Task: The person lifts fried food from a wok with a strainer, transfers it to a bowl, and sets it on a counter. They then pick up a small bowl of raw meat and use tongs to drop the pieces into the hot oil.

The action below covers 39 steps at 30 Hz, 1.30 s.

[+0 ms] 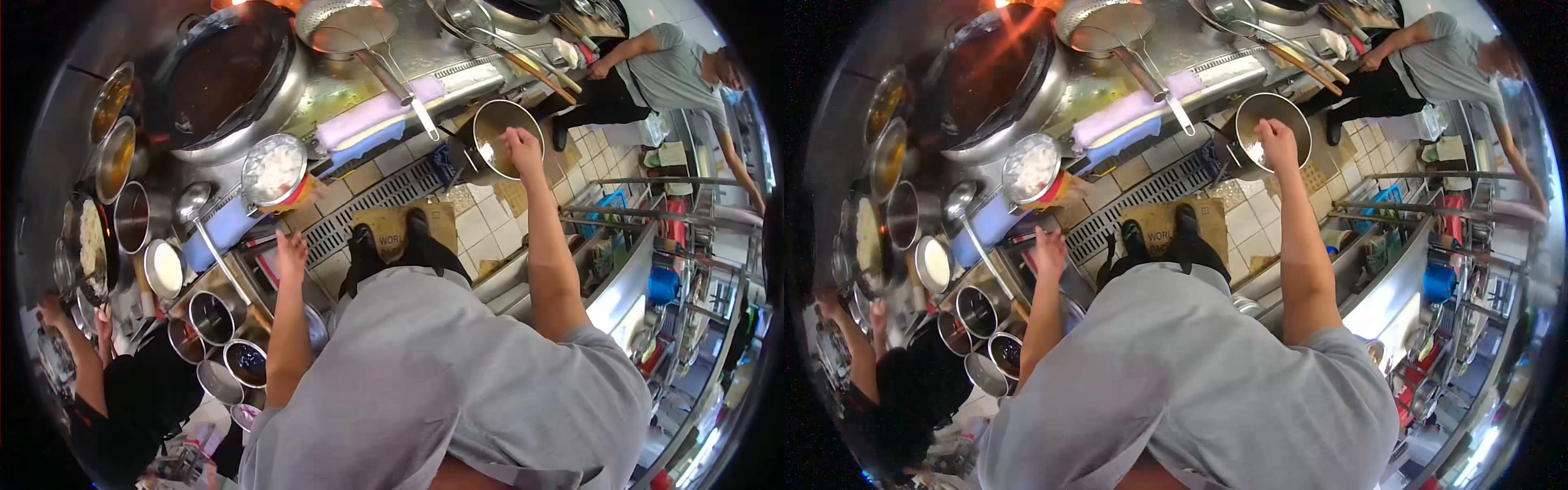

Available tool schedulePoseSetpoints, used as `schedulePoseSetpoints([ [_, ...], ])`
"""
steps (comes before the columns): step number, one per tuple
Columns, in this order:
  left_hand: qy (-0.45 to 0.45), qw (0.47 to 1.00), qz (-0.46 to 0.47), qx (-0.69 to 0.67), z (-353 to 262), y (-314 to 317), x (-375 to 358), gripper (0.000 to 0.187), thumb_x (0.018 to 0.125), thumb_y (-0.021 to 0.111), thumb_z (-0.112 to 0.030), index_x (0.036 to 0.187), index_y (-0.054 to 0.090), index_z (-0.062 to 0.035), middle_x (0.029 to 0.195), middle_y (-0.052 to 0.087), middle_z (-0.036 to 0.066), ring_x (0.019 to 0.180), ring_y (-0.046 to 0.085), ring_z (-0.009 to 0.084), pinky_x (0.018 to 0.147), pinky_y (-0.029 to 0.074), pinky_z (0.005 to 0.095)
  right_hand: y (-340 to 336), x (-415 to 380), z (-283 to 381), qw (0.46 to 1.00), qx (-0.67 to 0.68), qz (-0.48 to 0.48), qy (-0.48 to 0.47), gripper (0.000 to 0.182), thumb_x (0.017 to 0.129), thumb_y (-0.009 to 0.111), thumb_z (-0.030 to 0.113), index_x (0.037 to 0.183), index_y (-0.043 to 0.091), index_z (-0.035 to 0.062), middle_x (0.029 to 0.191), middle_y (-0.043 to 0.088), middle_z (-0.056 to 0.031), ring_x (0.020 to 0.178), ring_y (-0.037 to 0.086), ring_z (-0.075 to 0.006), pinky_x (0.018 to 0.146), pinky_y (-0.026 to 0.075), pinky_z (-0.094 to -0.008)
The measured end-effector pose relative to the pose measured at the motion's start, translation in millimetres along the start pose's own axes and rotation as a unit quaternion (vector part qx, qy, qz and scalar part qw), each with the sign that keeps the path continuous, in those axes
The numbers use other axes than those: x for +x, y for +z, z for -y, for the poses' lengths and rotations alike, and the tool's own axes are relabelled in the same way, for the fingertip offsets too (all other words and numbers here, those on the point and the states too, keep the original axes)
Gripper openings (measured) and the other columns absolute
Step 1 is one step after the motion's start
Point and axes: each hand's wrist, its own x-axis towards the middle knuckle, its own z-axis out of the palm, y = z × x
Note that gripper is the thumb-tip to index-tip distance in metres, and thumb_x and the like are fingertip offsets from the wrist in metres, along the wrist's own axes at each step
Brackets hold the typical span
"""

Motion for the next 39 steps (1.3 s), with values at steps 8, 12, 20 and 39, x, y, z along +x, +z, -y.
schedulePoseSetpoints([
  [8, -0.126, 0.894, -0.134, 0.409, 82.0, -120.6, -75.4, 0.016, 0.081, 0.052, -0.026, 0.076, 0.054, -0.0103, 0.062, 0.051, 0.002, 0.049, 0.051, 0.0138, 0.04, 0.039, 0.0272, 69.1, 84.7, -151.3, 0.829, -0.535, 0.157, -0.046, 0.028, 0.079, 0.05, 0.027, 0.08, 0.065, 0.0038, 0.079, 0.061, -0.0218, 0.078, 0.061, -0.0328, 0.071, 0.048, -0.0403],
  [12, -0.109, 0.905, -0.25, 0.327, 112.1, -120.1, -136.7, 0.021, 0.081, 0.05, -0.024, 0.094, 0.058, -0.0098, 0.072, 0.058, 0.002, 0.054, 0.055, 0.0124, 0.045, 0.042, 0.0259, 108.3, 101.0, -205.3, 0.909, -0.396, 0.119, 0.048, 0.036, 0.077, 0.052, 0.031, 0.073, 0.062, -0.003, 0.073, 0.062, -0.0192, 0.063, 0.06, -0.0348, 0.059, 0.047, -0.0425],
  [20, -0.031, 0.914, -0.193, 0.356, 121.3, -0.3, -131.1, 0.026, 0.081, 0.057, -0.028, 0.096, 0.057, -0.007, 0.078, 0.061, 0.003, 0.062, 0.057, 0.0133, 0.054, 0.044, 0.0269, 119.8, 96.9, -230.0, 0.985, -0.125, 0.035, 0.113, 0.026, 0.074, 0.061, 0.021, 0.086, 0.057, -0.0011, 0.072, 0.058, -0.0149, 0.066, 0.056, -0.0294, 0.064, 0.045, -0.0382],
  [39, -0.134, 0.965, 0.218, -0.051, 68.2, 173.0, -168.2, 0.062, 0.082, 0.039, -0.059, 0.108, 0.048, -0.0038, 0.103, 0.058, 0.013, 0.085, 0.058, 0.0188, 0.073, 0.046, 0.0301, 122.5, -96.9, 98.2, 0.814, -0.005, 0.468, -0.345, 0.019, 0.069, 0.06, 0.005, 0.063, 0.043, 0.0013, 0.071, 0.044, -0.0109, 0.064, 0.045, -0.0269, 0.057, 0.038, -0.0345],
])
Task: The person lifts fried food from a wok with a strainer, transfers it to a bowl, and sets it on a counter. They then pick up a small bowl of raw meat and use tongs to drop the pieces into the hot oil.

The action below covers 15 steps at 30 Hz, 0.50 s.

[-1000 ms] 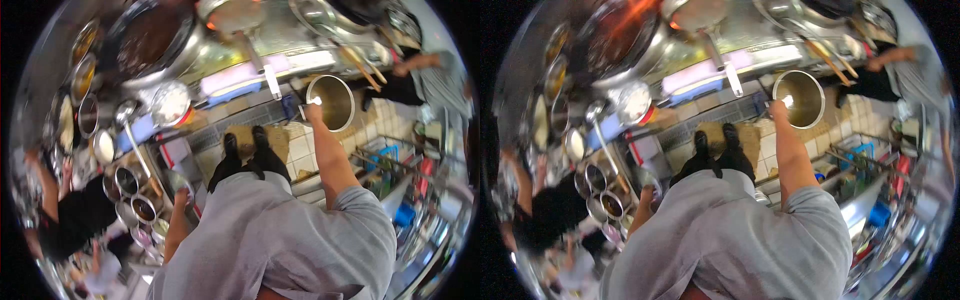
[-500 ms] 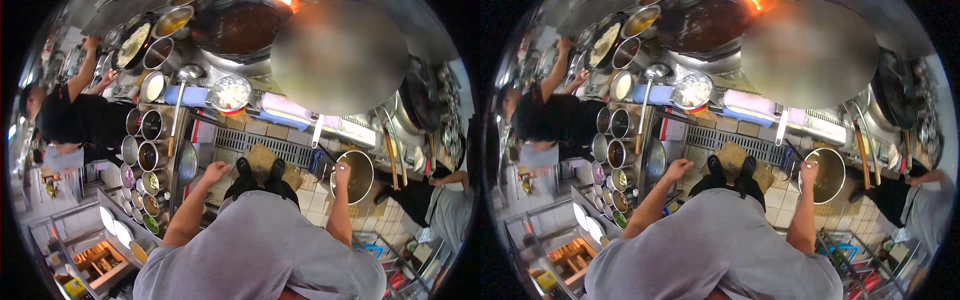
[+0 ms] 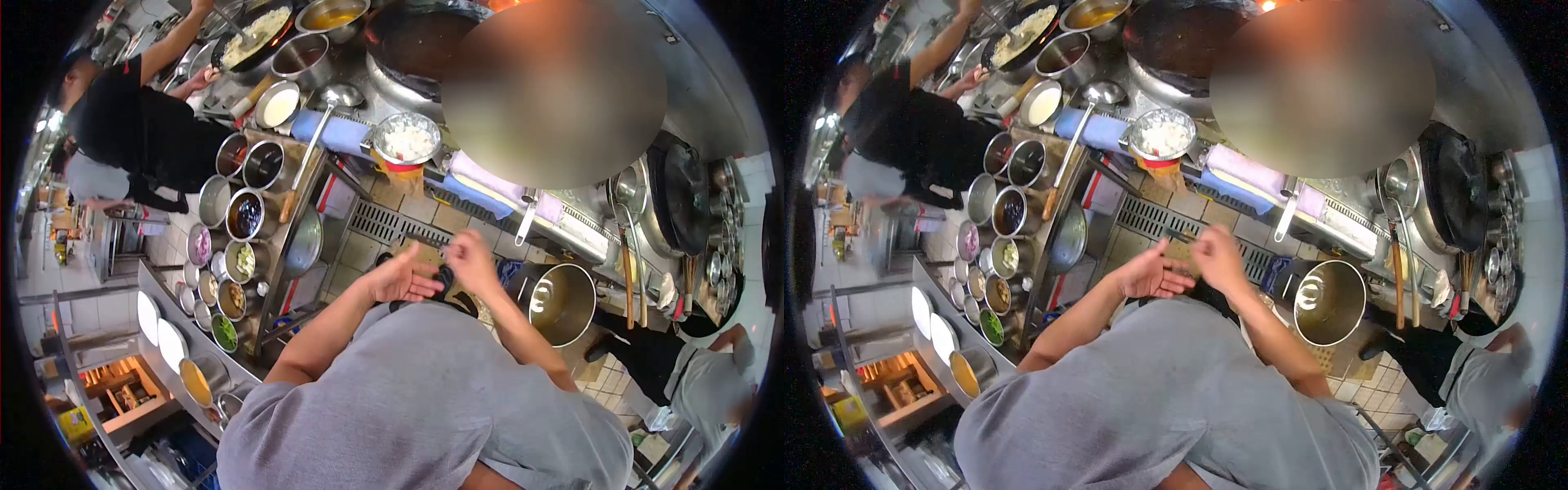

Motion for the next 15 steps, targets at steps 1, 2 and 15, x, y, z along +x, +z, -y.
schedulePoseSetpoints([
  [1, 0.01, 0.992, 0.036, -0.118, 6.2, 4.5, -2.3, 0.071, 0.078, 0.039, -0.065, 0.11, 0.046, -0.0019, 0.103, 0.057, 0.015, 0.09, 0.058, 0.0224, 0.079, 0.046, 0.0344, 17.3, 5.9, 6.0, 0.995, 0.025, 0.07, -0.066, 0.02, 0.068, 0.061, 0.007, 0.063, 0.043, 0.0021, 0.075, 0.046, -0.0113, 0.067, 0.046, -0.0273, 0.058, 0.038, -0.0344],
  [2, 0.078, 0.979, 0.06, -0.181, 15.4, -10.0, 2.6, 0.08, 0.074, 0.039, -0.07, 0.115, 0.044, -0.0026, 0.109, 0.054, 0.018, 0.1, 0.054, 0.0301, 0.087, 0.042, 0.0436, 27.4, 4.8, 22.0, 0.983, 0.087, 0.12, -0.108, 0.023, 0.068, 0.063, 0.01, 0.063, 0.042, 0.0025, 0.079, 0.048, -0.0107, 0.071, 0.048, -0.0275, 0.059, 0.038, -0.0341],
  [15, 0.473, 0.859, -0.159, -0.112, -51.3, 24.7, -6.6, 0.029, 0.086, 0.052, -0.032, 0.1, 0.045, -0.008, 0.105, 0.055, 0.009, 0.095, 0.051, 0.0211, 0.08, 0.041, 0.0395, 17.3, 59.7, 64.4, 0.96, -0.144, 0.186, -0.154, 0.048, 0.08, 0.056, 0.024, 0.124, 0.042, 0.009, 0.108, 0.054, -0.0208, 0.098, 0.052, -0.0366, 0.081, 0.043, -0.0409],
])
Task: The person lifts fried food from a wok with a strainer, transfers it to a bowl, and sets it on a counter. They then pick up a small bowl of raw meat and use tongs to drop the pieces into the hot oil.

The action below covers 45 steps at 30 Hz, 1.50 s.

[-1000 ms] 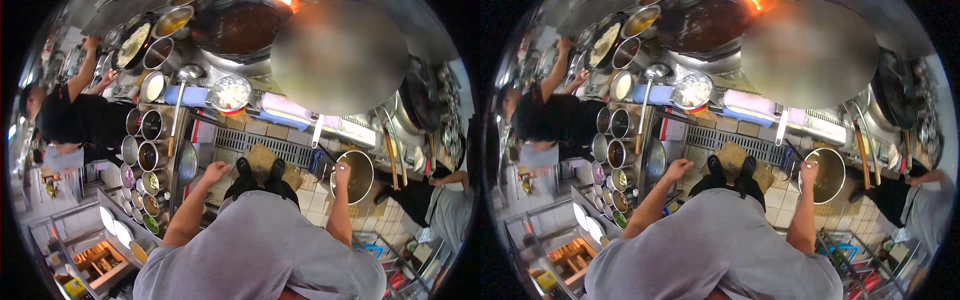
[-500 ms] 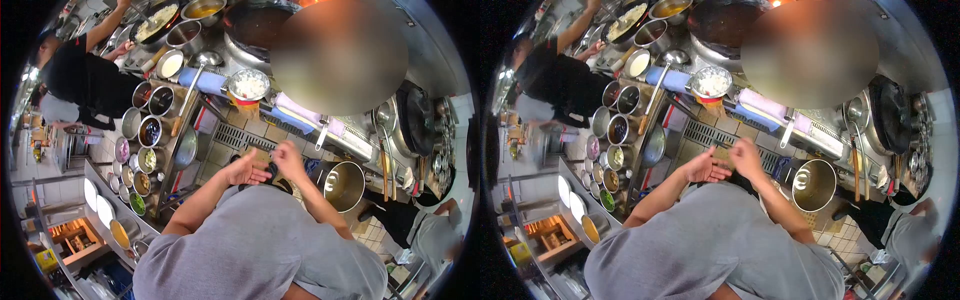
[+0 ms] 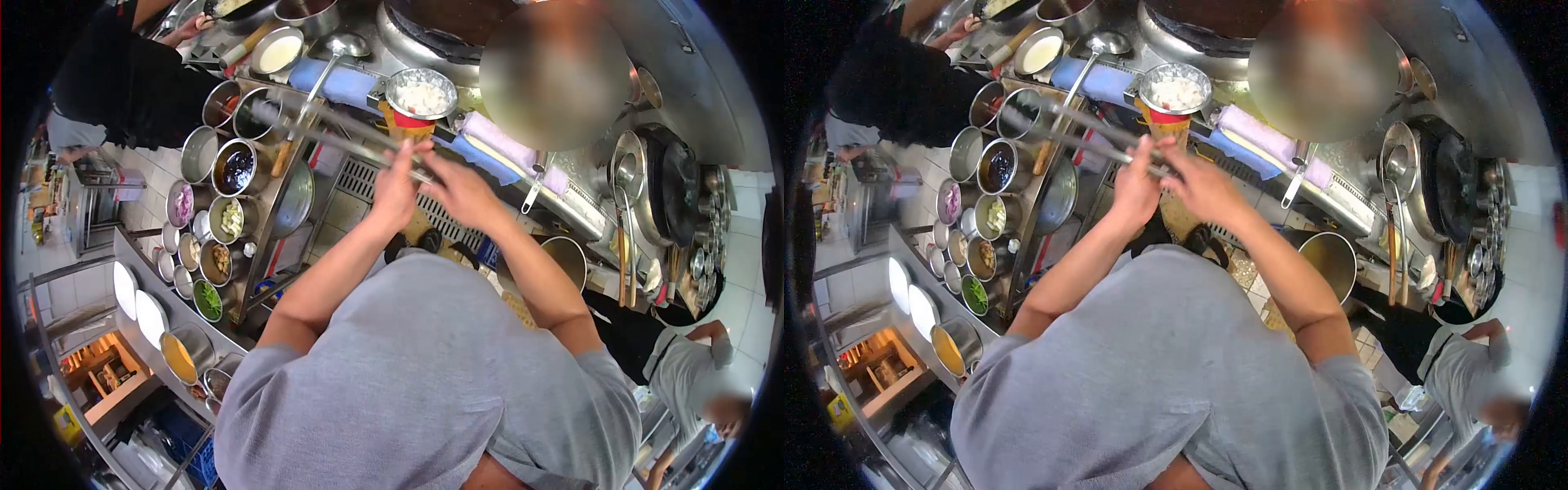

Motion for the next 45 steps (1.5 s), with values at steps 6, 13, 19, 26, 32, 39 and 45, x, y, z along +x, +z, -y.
schedulePoseSetpoints([
  [6, -0.044, 0.975, -0.068, 0.205, 0.2, -42.5, 109.6, 0.033, 0.084, 0.055, -0.037, 0.103, 0.049, -0.0103, 0.1, 0.054, 0.003, 0.086, 0.053, 0.0159, 0.071, 0.045, 0.0348, -80.1, 21.4, -24.9, 0.961, -0.215, -0.061, 0.165, 0.036, 0.082, 0.056, 0.03, 0.112, 0.054, 0.0117, 0.106, 0.057, -0.0144, 0.094, 0.056, -0.0318, 0.079, 0.044, -0.0391],
  [13, -0.191, 0.967, -0.033, 0.168, 3.3, -75.5, 187.7, 0.023, 0.079, 0.06, -0.016, 0.099, 0.052, -0.0079, 0.087, 0.055, 0.005, 0.067, 0.056, 0.0151, 0.055, 0.049, 0.0288, -195.2, 66.6, 34.8, 0.832, -0.533, 0.062, 0.138, 0.036, 0.077, 0.058, 0.028, 0.11, 0.054, 0.0153, 0.09, 0.058, -0.0096, 0.085, 0.057, -0.0298, 0.068, 0.046, -0.0406],
  [19, -0.059, 0.958, 0.043, 0.276, -28.5, -65.6, 178.4, 0.018, 0.081, 0.055, -0.005, 0.098, 0.052, -0.005, 0.081, 0.054, 0.004, 0.062, 0.055, 0.0117, 0.054, 0.05, 0.0233, -209.8, 100.5, 64.2, 0.821, -0.556, 0.074, 0.104, 0.034, 0.076, 0.058, 0.027, 0.108, 0.054, 0.0148, 0.087, 0.058, -0.0085, 0.081, 0.057, -0.0305, 0.066, 0.046, -0.0414],
  [26, -0.036, 0.956, 0.041, 0.287, -56.8, -64.3, 177.8, 0.018, 0.08, 0.058, -0.007, 0.098, 0.053, -0.0065, 0.079, 0.054, 0.002, 0.061, 0.056, 0.0117, 0.055, 0.05, 0.0238, -205.4, 117.9, 70.7, 0.807, -0.585, 0.056, 0.058, 0.031, 0.077, 0.058, 0.026, 0.107, 0.056, 0.0184, 0.085, 0.058, -0.0079, 0.079, 0.057, -0.0304, 0.065, 0.045, -0.0395],
  [32, -0.017, 0.98, 0.009, 0.196, -96.2, -66.9, 170.7, 0.017, 0.082, 0.054, -0.007, 0.099, 0.052, -0.0038, 0.084, 0.057, 0.005, 0.062, 0.059, 0.0138, 0.052, 0.05, 0.0227, -258.7, 99.6, 115.7, 0.868, -0.491, -0.05, 0.051, 0.03, 0.077, 0.058, 0.021, 0.106, 0.057, 0.0157, 0.08, 0.056, -0.0083, 0.077, 0.055, -0.0294, 0.063, 0.043, -0.0375],
  [39, 0.013, 0.958, 0.037, 0.285, -128.4, -56.3, 168.4, 0.019, 0.081, 0.059, -0.011, 0.099, 0.054, -0.0071, 0.081, 0.059, 0.003, 0.064, 0.058, 0.0104, 0.055, 0.05, 0.0221, -234.2, 116.3, 109.9, 0.808, -0.589, -0.011, 0.002, 0.04, 0.074, 0.059, 0.02, 0.113, 0.052, 0.0188, 0.086, 0.052, -0.0052, 0.074, 0.055, -0.0267, 0.061, 0.044, -0.0367],
  [45, 0.019, 0.944, 0.063, 0.324, -142.3, -38.1, 155.8, 0.018, 0.081, 0.059, -0.013, 0.097, 0.055, -0.0071, 0.08, 0.058, 0.002, 0.061, 0.057, 0.0091, 0.055, 0.049, 0.0213, -224.8, 133.6, 93.1, 0.785, -0.616, 0.001, -0.061, 0.036, 0.074, 0.059, 0.022, 0.109, 0.053, 0.0195, 0.082, 0.052, -0.0039, 0.074, 0.055, -0.0254, 0.059, 0.044, -0.0363],
])
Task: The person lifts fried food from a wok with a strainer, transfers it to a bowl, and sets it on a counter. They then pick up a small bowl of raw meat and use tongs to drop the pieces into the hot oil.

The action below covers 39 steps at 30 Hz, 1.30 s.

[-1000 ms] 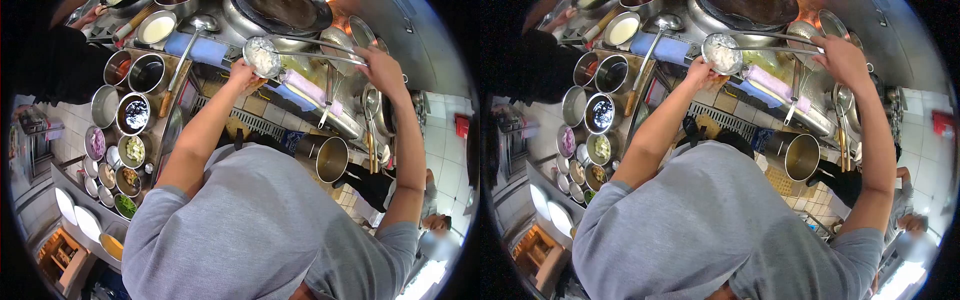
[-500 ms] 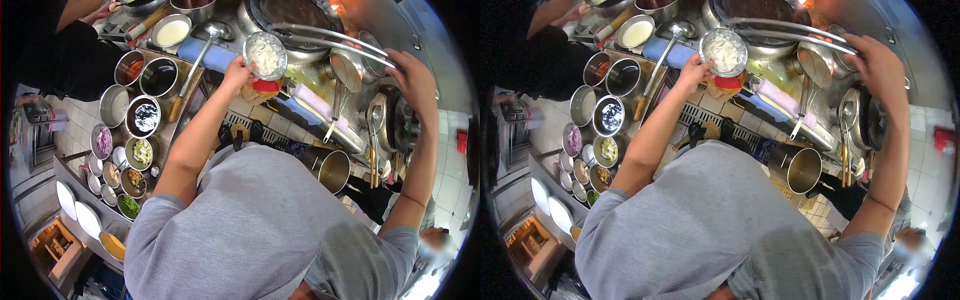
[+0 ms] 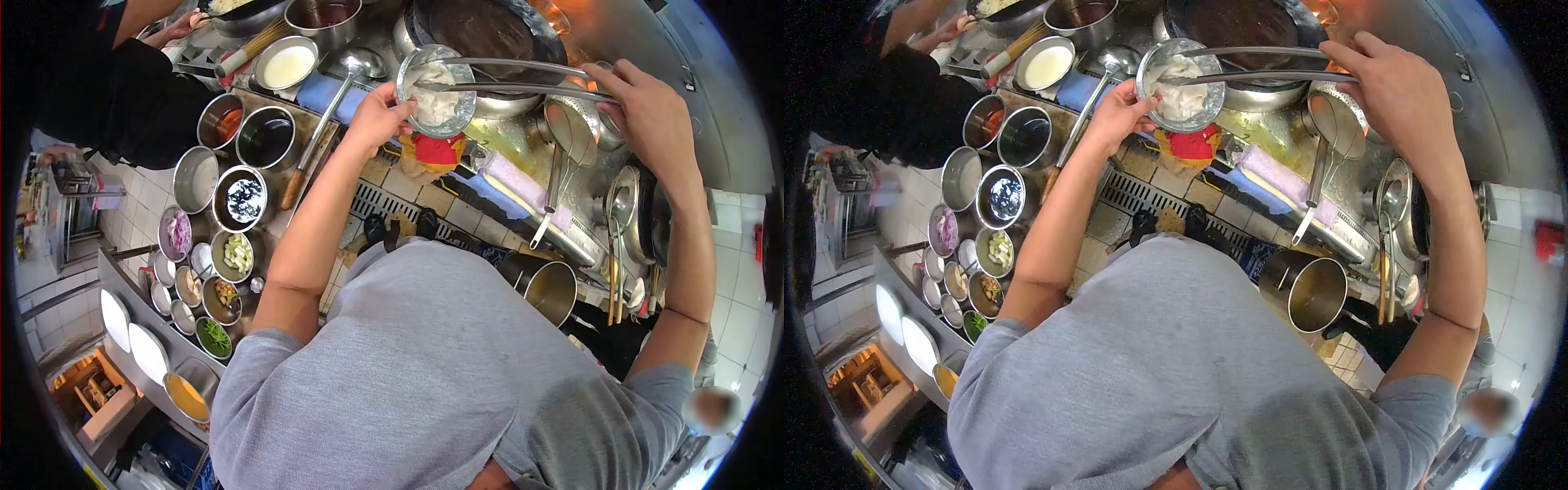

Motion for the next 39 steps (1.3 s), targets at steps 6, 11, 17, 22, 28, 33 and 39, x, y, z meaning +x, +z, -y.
schedulePoseSetpoints([
  [6, -0.017, 1.0, -0.012, -0.015, 12.2, 0.3, 5.4, 0.019, 0.081, 0.059, -0.012, 0.098, 0.054, -0.0071, 0.081, 0.059, 0.003, 0.062, 0.057, 0.0097, 0.056, 0.05, 0.0219, -27.8, -9.8, -18.8, 0.999, -0.002, 0.005, 0.042, 0.03, 0.078, 0.056, 0.022, 0.107, 0.055, 0.0173, 0.081, 0.053, -0.0047, 0.074, 0.055, -0.0264, 0.059, 0.044, -0.0368],
  [11, -0.024, 0.996, -0.015, -0.089, 17.5, 1.1, 16.5, 0.019, 0.081, 0.059, -0.01, 0.099, 0.054, -0.0071, 0.087, 0.061, 0.004, 0.065, 0.059, 0.0125, 0.057, 0.051, 0.0236, -48.0, -25.7, -35.9, 0.996, 0.023, 0.001, 0.089, 0.031, 0.079, 0.055, 0.021, 0.11, 0.054, 0.0171, 0.083, 0.054, -0.0065, 0.073, 0.054, -0.0278, 0.059, 0.042, -0.0365],
  [17, -0.014, 0.991, -0.055, -0.123, 34.3, 1.6, 23.0, 0.02, 0.081, 0.058, -0.009, 0.101, 0.052, -0.0076, 0.087, 0.061, 0.006, 0.063, 0.058, 0.0138, 0.057, 0.051, 0.0248, -65.0, -47.2, -63.5, 0.974, 0.09, -0.014, 0.205, 0.032, 0.079, 0.057, 0.019, 0.11, 0.056, 0.0169, 0.086, 0.056, -0.0094, 0.074, 0.056, -0.0268, 0.062, 0.042, -0.0333],
  [22, -0.032, 0.981, -0.098, -0.165, 29.7, -12.0, -1.2, 0.013, 0.08, 0.056, -0.009, 0.092, 0.052, -0.0061, 0.083, 0.063, 0.008, 0.056, 0.057, 0.0127, 0.05, 0.047, 0.0221, -13.7, -44.3, -79.3, 0.961, 0.116, 0.016, 0.249, 0.034, 0.075, 0.061, 0.019, 0.109, 0.057, 0.0167, 0.094, 0.06, -0.0094, 0.083, 0.058, -0.0286, 0.07, 0.044, -0.036],
  [28, -0.037, 0.973, -0.099, -0.205, 27.0, -29.2, -17.7, 0.011, 0.08, 0.056, -0.009, 0.089, 0.051, -0.0066, 0.082, 0.061, 0.007, 0.059, 0.058, 0.0146, 0.052, 0.05, 0.0245, 129.3, 32.4, -90.5, 0.944, 0.132, 0.186, 0.241, 0.038, 0.075, 0.061, 0.027, 0.11, 0.057, 0.0144, 0.104, 0.059, -0.0108, 0.097, 0.056, -0.0289, 0.08, 0.044, -0.04],
  [33, -0.013, 0.971, -0.14, -0.194, 32.4, -46.0, -22.5, 0.016, 0.082, 0.055, -0.01, 0.097, 0.05, -0.0075, 0.085, 0.06, 0.006, 0.062, 0.058, 0.0133, 0.055, 0.051, 0.0244, 98.9, 65.8, -44.8, 0.939, 0.112, 0.108, 0.308, 0.04, 0.076, 0.059, 0.028, 0.114, 0.054, 0.0166, 0.105, 0.059, -0.0117, 0.096, 0.056, -0.0296, 0.079, 0.045, -0.0407],
  [39, 0.013, 0.985, -0.152, -0.086, 41.9, -78.9, -10.8, 0.009, 0.082, 0.058, -0.013, 0.087, 0.053, -0.0067, 0.076, 0.057, 0.002, 0.057, 0.052, 0.0079, 0.053, 0.049, 0.0218, -13.4, 50.2, 21.0, 0.988, 0.056, 0.065, 0.126, 0.033, 0.075, 0.06, 0.024, 0.107, 0.057, 0.0164, 0.09, 0.06, -0.0079, 0.085, 0.058, -0.0277, 0.069, 0.047, -0.039],
])
